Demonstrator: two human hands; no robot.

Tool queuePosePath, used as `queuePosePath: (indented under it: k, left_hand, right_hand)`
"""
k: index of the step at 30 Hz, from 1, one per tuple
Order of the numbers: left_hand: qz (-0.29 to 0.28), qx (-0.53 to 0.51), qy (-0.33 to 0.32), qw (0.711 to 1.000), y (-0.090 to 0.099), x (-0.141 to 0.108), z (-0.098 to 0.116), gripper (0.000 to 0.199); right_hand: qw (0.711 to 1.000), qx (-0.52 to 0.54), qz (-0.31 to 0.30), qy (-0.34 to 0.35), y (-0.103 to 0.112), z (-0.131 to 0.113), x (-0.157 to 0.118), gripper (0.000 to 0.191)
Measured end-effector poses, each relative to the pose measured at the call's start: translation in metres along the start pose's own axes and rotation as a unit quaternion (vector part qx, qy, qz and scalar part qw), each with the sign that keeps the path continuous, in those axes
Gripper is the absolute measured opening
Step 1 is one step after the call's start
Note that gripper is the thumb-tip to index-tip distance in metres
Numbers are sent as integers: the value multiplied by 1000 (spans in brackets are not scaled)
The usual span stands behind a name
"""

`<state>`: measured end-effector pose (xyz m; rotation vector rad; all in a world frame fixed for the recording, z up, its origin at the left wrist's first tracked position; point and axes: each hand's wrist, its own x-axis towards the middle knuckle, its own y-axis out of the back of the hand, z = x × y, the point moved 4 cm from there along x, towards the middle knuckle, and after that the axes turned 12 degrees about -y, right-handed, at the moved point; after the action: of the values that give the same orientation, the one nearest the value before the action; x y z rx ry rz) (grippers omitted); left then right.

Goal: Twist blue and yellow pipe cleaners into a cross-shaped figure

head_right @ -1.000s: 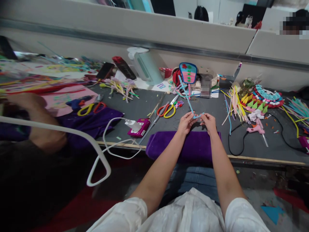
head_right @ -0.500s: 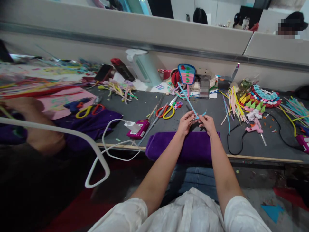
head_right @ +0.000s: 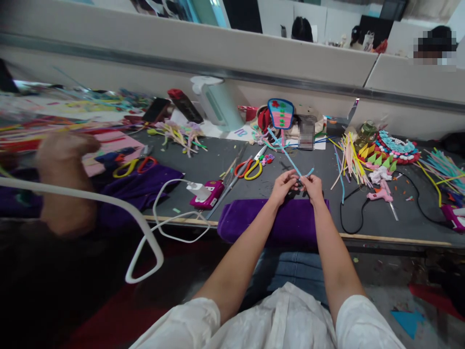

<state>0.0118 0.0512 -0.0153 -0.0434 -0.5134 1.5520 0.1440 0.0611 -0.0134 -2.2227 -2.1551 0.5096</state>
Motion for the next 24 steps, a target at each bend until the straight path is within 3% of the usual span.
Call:
queuePosePath:
  k: [6, 13, 20, 24]
  left_hand:
    - [-12, -47, 23, 999, -1, -1, 4, 55]
    - [153, -155, -32, 976, 25, 6, 13, 43]
    - [257, -139, -31, 956, 43, 7, 8, 32]
    - [279, -115, -26, 953, 45, 7, 5, 32]
  right_hand:
    - [997, 74, -1, 30, 5, -10, -1, 32]
    - [990, 117, 51, 61, 27, -14, 7, 32]
    - [990, 60, 103, 80, 34, -16, 8, 36]
    - [990, 41, 99, 87, 33, -21, 4, 36]
